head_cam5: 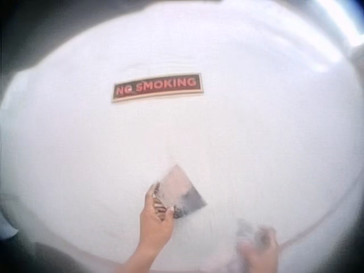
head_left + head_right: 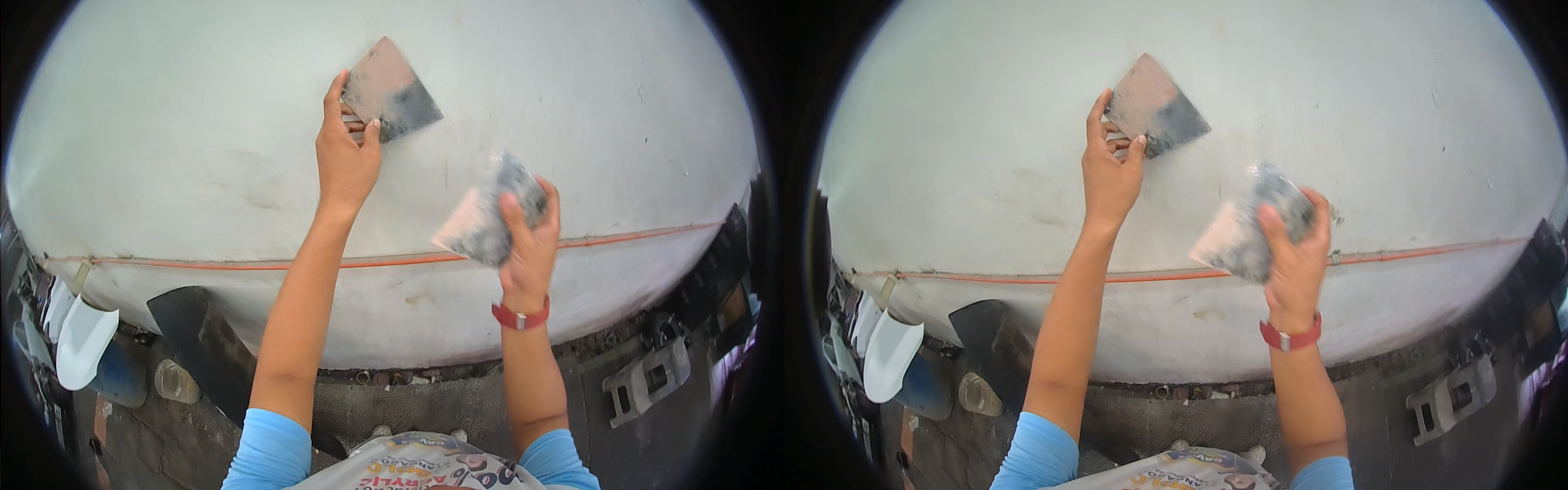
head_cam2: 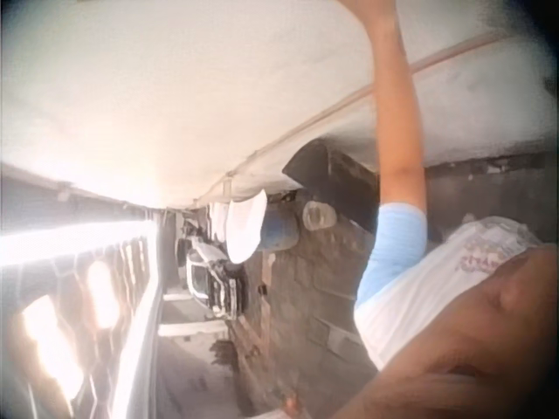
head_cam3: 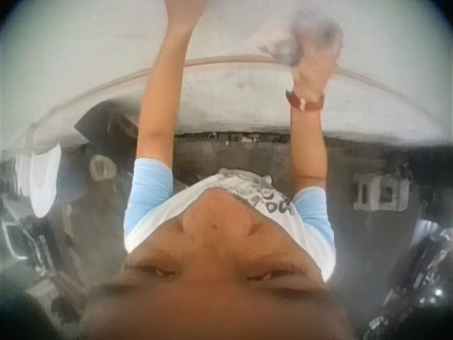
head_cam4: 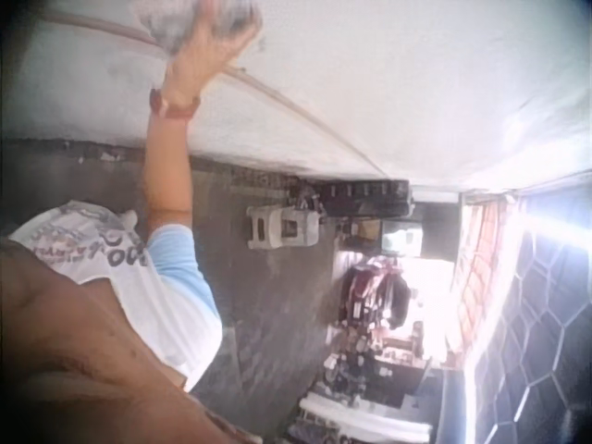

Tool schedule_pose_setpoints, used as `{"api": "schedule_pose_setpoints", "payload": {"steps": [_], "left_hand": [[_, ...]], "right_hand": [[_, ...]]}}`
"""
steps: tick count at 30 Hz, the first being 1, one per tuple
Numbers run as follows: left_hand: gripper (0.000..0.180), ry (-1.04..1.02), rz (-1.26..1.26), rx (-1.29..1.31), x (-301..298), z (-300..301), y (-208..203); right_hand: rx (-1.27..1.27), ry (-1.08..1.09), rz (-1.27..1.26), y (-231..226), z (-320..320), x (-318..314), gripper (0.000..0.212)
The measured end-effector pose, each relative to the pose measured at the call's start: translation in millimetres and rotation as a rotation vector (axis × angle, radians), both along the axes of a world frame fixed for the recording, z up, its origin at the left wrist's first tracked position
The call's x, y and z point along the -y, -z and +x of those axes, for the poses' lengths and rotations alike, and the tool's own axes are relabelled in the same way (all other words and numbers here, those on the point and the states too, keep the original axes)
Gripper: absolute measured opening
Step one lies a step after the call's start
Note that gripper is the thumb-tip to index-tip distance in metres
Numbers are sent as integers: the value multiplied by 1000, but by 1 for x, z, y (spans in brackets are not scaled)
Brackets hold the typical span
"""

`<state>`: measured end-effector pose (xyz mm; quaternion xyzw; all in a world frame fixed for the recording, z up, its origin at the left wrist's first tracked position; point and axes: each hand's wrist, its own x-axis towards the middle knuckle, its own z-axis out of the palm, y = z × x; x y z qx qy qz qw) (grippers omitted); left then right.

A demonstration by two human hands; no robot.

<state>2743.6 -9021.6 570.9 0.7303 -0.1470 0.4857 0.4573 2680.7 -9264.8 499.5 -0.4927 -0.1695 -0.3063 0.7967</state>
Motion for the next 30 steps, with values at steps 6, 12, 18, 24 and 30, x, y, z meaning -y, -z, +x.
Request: {"api": "schedule_pose_setpoints", "payload": {"steps": [6,12,18,24,30], "left_hand": [[83,-266,88,26,12,2,1],[85,-569,282,-6,11,-2,2],[79,-679,780,208,-1,11,6],[75,-548,785,104,-9,21,12],[76,-525,802,109,-14,20,14]], "right_hand": [[268,251,-430,-58,81,-37,39],[163,328,-376,-23,90,-34,29],[171,317,-356,-7,95,-33,30],[214,338,-367,1,105,-33,30],[253,351,-423,-7,102,-35,29]]}}
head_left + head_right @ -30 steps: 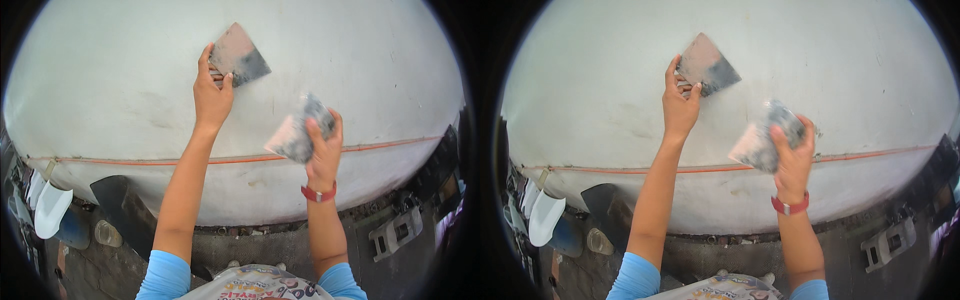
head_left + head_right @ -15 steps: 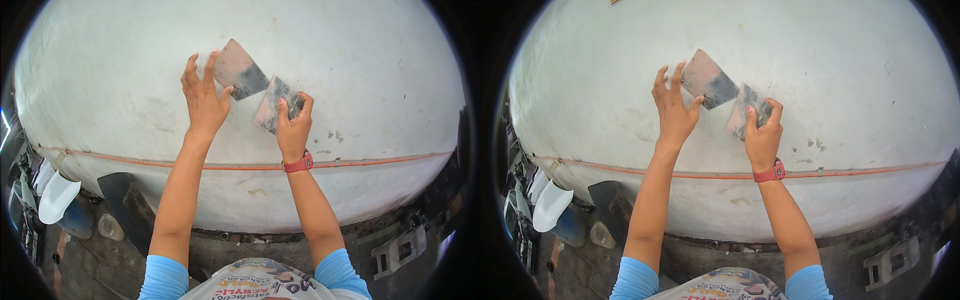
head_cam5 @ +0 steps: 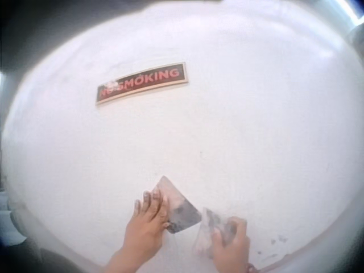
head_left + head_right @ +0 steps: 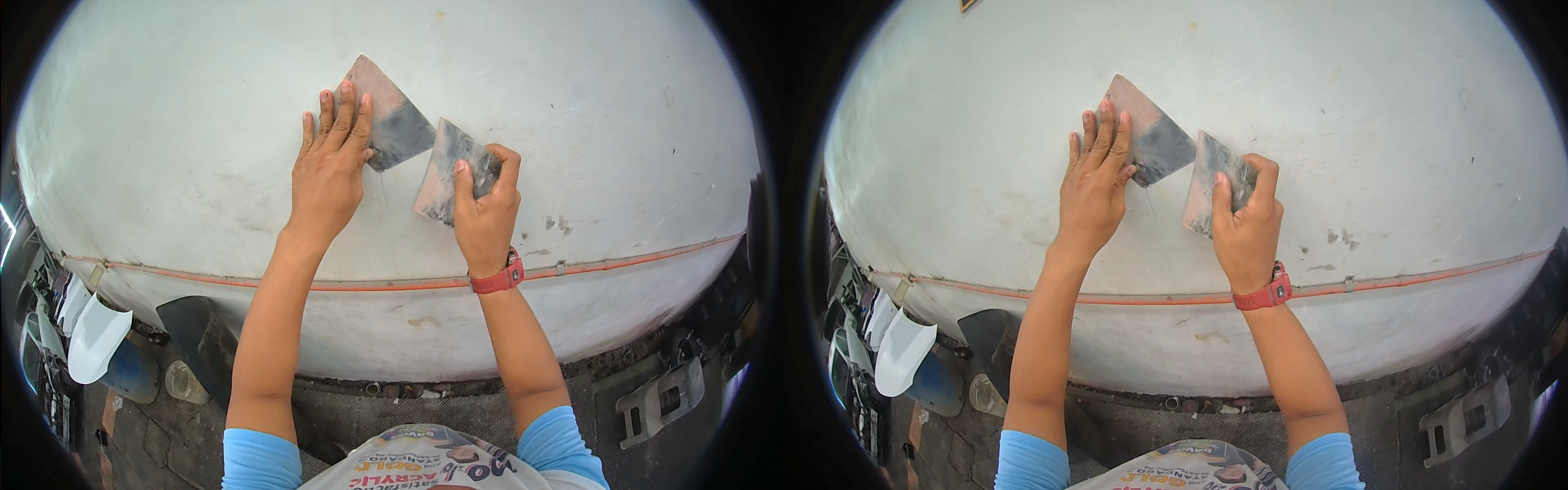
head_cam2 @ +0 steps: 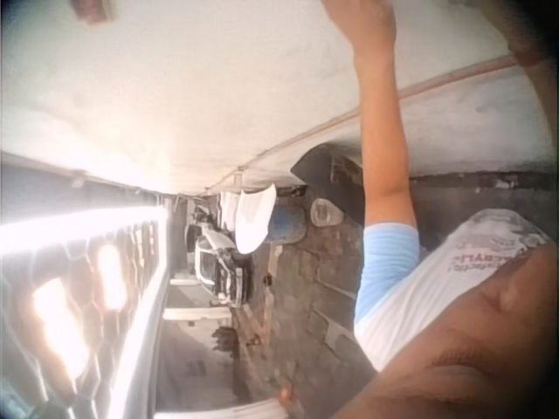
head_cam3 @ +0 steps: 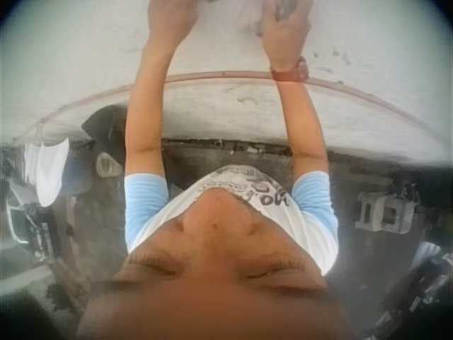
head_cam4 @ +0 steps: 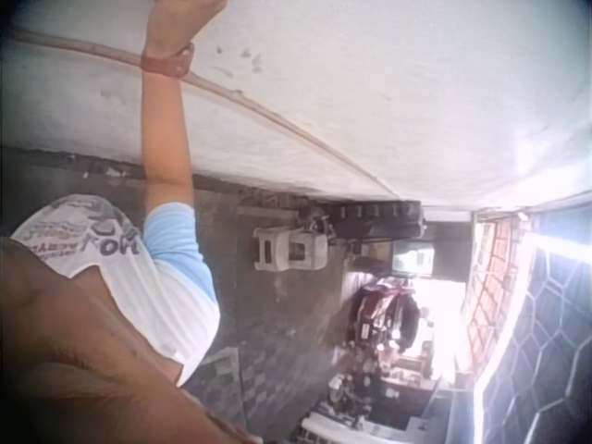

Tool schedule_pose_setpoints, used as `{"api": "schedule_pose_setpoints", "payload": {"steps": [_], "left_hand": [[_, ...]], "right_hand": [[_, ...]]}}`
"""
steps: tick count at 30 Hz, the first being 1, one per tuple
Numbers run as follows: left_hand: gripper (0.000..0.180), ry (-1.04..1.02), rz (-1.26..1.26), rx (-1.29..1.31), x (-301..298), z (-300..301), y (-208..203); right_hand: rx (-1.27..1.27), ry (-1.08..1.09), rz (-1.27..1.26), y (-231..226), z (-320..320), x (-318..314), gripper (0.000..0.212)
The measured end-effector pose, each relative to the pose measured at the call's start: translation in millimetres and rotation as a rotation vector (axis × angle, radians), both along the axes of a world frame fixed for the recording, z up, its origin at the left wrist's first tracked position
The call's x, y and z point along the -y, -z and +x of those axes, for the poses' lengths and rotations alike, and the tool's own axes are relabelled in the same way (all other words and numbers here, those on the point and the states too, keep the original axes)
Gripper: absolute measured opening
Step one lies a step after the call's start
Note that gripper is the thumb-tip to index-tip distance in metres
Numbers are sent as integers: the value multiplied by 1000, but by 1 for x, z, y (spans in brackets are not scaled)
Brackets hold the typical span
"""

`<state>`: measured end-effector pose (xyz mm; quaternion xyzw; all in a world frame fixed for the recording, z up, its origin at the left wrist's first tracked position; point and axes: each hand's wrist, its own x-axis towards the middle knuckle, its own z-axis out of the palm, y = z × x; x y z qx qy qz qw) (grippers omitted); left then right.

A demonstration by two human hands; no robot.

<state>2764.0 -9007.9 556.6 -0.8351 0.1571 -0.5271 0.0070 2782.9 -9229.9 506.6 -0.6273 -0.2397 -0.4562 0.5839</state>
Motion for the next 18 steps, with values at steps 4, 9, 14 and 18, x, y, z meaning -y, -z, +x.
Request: {"api": "schedule_pose_setpoints", "payload": {"steps": [4,9,14,18], "left_hand": [[76,15,-15,-7,-4,3,-6],[76,32,-17,7,-3,2,-6],[81,25,-21,21,-3,1,-9],[77,58,-26,-14,-3,1,-6]], "right_hand": [[19,-40,-53,-46,-4,-25,28],[63,23,-67,-44,3,-12,26],[163,27,-135,-80,4,-31,27],[129,30,-182,-69,5,-17,28]]}}
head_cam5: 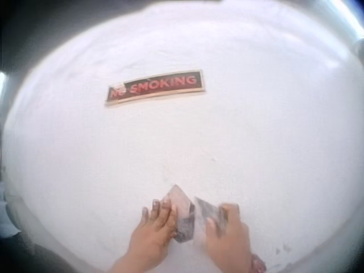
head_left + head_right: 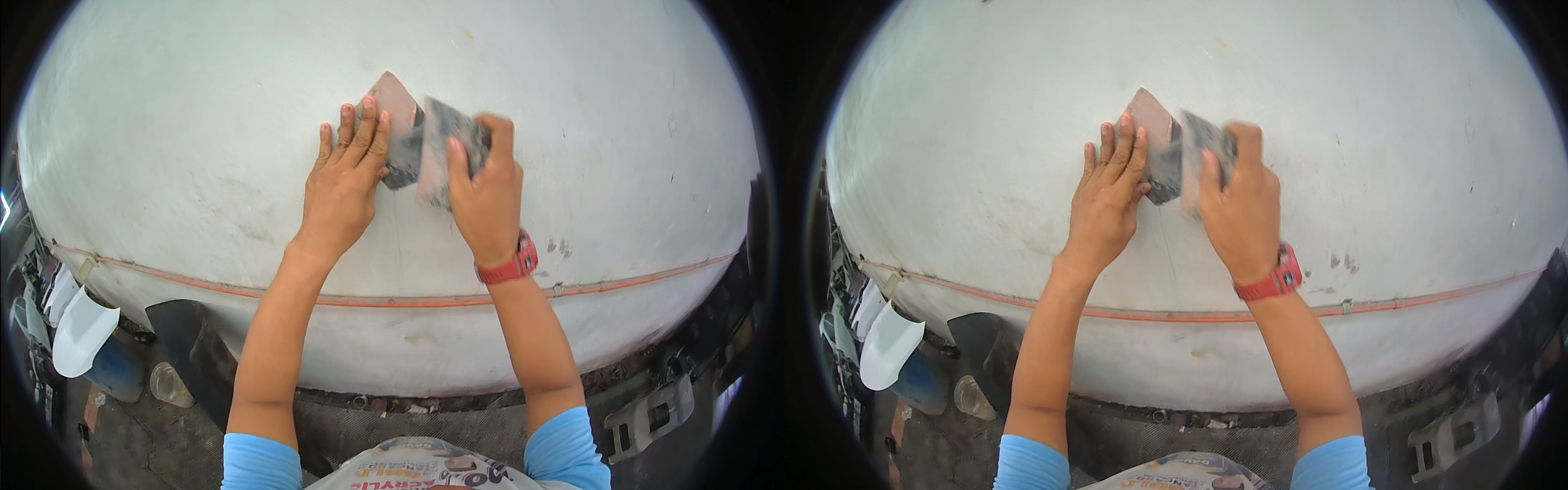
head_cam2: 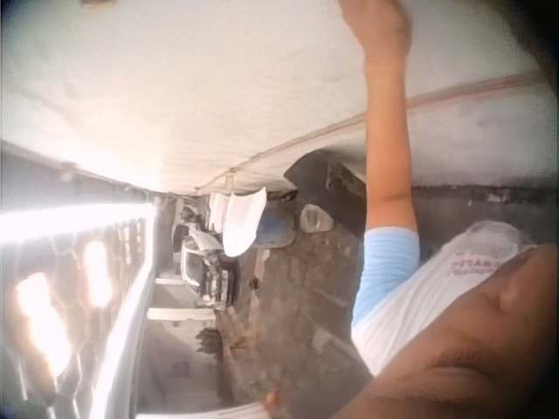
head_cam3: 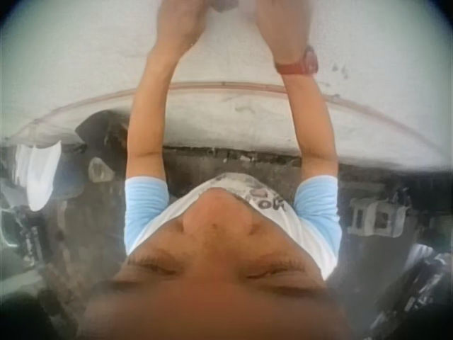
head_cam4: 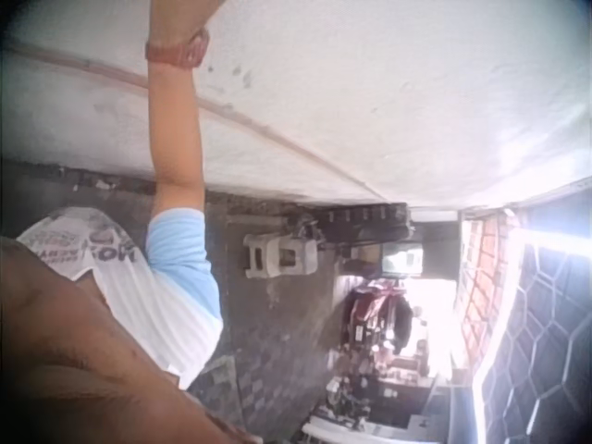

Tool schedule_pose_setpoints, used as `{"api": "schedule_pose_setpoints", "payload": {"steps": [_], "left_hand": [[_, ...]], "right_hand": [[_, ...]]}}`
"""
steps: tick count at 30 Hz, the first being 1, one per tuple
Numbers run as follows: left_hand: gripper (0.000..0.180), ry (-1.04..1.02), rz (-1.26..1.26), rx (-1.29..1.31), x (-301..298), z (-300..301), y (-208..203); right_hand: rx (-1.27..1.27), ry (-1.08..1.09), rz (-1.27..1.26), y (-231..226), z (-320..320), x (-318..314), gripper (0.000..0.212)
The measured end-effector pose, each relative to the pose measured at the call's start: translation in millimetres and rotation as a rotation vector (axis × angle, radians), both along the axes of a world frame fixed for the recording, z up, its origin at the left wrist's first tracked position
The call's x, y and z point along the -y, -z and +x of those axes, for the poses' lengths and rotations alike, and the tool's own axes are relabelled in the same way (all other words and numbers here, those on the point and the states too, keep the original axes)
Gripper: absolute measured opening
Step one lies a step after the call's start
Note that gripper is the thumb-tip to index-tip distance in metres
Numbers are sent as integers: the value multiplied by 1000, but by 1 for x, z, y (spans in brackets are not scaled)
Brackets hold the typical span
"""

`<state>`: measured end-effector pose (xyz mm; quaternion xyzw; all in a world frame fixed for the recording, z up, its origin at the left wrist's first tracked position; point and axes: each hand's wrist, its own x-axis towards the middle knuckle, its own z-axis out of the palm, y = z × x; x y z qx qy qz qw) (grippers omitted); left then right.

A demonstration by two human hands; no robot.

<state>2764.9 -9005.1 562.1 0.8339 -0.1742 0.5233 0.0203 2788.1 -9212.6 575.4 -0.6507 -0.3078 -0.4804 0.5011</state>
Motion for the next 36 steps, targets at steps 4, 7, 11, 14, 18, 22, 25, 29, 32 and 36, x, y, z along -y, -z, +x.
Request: {"api": "schedule_pose_setpoints", "payload": {"steps": [4,7,11,14,18,22,25,29,32,36], "left_hand": [[78,-2,19,16,-3,0,-4],[79,-7,25,-1,-2,2,3],[81,-6,33,-11,-3,1,2],[83,5,21,-8,-3,0,1],[85,-2,33,14,-4,3,2],[86,-5,35,9,-5,-1,0],[87,-6,33,25,-7,2,-5],[88,-7,23,-2,-8,1,-2],[89,2,28,-7,-8,1,-3],[84,-32,52,-11,-6,-3,-6]], "right_hand": [[64,-32,5,-8,2,-12,29],[68,-15,-61,-29,1,-14,28],[80,-31,-30,-17,2,-4,28],[118,-24,-75,-33,6,-18,28],[83,-39,-117,-40,7,-7,28],[111,-52,-143,-49,2,-14,29],[113,-68,-184,-67,7,-15,29],[166,-67,-192,-60,13,-7,29],[81,-86,-216,-67,11,-11,28],[159,-132,-279,-79,22,1,27]]}}
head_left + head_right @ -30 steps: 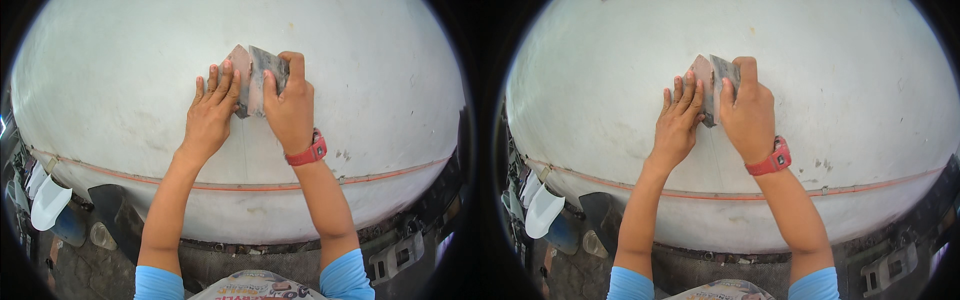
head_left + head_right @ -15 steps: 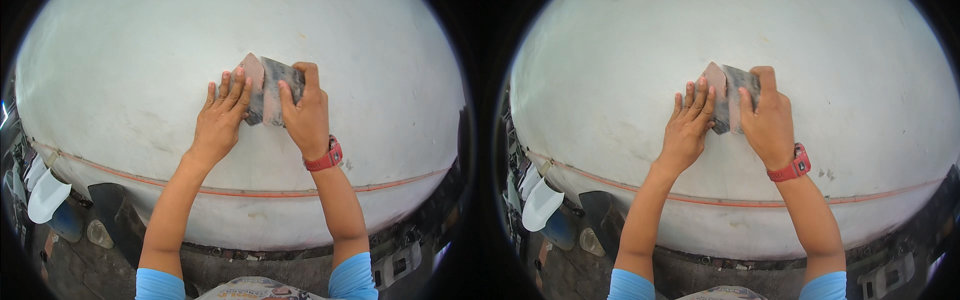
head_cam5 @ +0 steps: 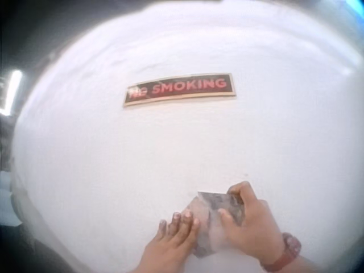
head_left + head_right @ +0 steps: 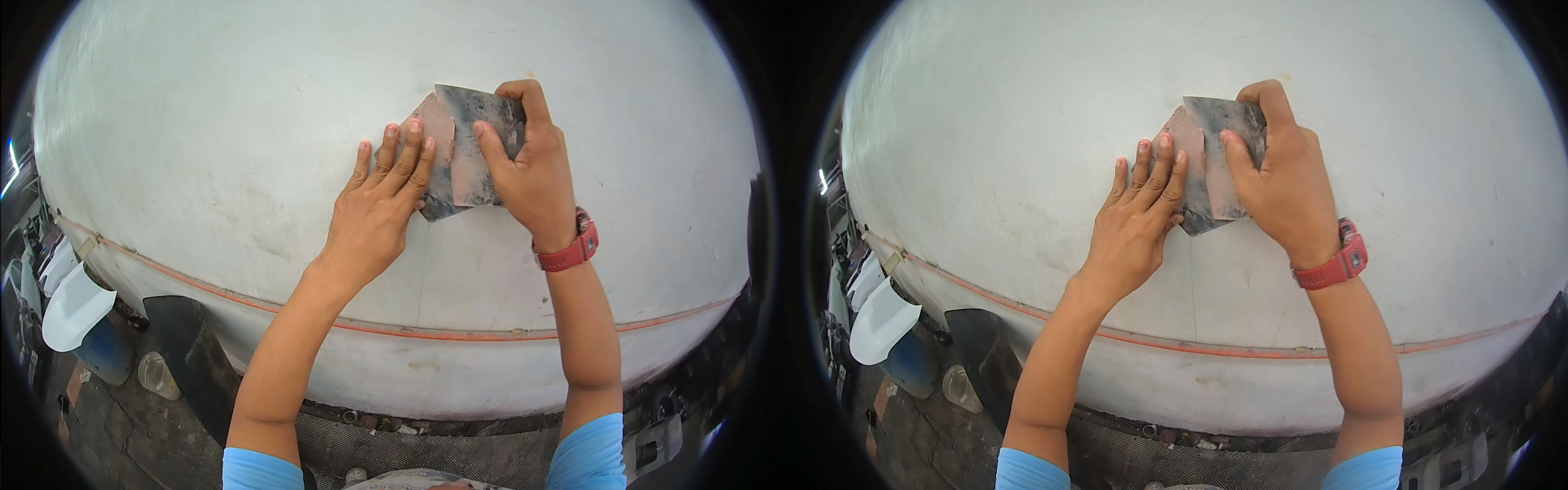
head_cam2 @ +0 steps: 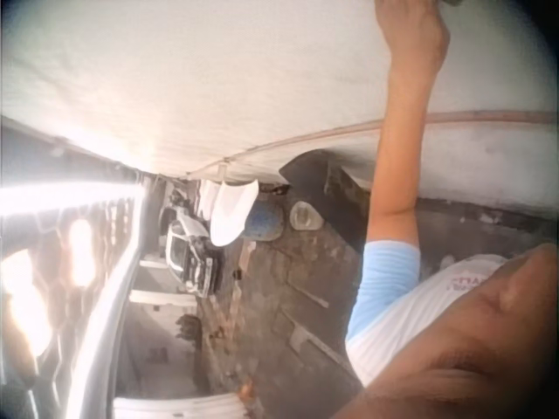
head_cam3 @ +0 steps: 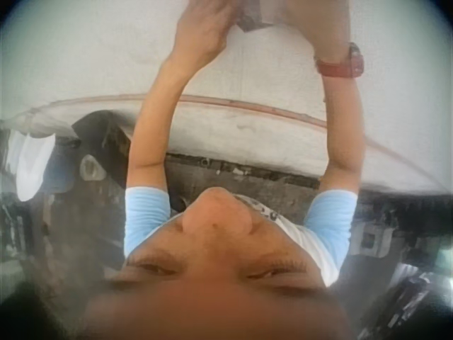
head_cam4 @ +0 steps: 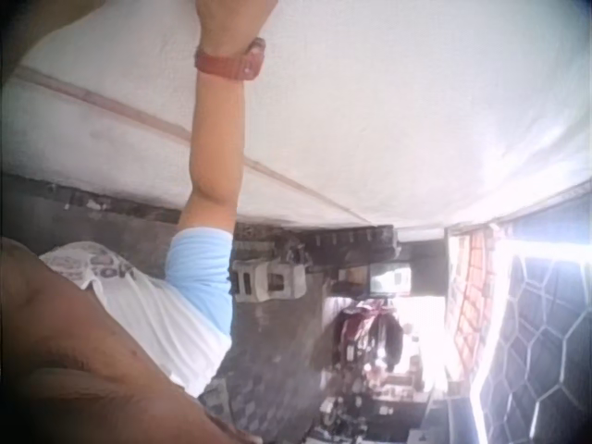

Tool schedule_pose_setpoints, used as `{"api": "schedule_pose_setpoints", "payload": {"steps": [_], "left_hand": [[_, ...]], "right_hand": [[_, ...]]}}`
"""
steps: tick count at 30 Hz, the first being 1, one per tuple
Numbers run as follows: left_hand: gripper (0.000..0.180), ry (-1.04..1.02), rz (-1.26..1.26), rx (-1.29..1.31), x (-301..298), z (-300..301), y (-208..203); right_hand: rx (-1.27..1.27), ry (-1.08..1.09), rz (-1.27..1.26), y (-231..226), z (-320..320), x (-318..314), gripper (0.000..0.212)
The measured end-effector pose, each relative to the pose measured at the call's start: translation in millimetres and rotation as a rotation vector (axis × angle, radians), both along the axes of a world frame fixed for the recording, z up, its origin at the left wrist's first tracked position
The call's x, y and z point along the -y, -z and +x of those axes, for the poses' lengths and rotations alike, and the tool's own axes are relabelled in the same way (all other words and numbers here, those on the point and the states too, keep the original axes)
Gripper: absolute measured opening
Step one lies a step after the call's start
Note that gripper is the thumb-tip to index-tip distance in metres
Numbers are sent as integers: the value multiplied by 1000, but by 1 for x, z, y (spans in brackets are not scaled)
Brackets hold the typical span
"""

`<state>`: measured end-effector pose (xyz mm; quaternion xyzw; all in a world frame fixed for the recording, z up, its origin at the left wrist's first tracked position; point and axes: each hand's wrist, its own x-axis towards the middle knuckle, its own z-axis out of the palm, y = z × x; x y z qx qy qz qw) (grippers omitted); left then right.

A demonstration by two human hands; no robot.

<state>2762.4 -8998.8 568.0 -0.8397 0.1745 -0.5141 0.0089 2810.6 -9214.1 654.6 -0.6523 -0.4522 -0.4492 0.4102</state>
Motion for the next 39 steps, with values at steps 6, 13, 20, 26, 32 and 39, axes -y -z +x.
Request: {"api": "schedule_pose_setpoints", "payload": {"steps": [6,13,20,26,32,39], "left_hand": [[87,8,-3,-17,3,0,2],[93,20,-57,-20,3,0,2],[91,-80,17,15,-1,0,-3],[91,-43,37,-32,-6,-5,-5],[86,27,13,-29,-8,-4,-3],[86,21,2,-28,-8,2,4]], "right_hand": [[140,-49,-203,-26,18,15,28],[176,9,-291,-42,3,17,31],[-229,52,132,72,-27,19,28],[-197,63,307,83,-28,-24,28],[-207,64,204,64,-29,-12,26],[-112,50,137,39,-21,-23,26]]}}
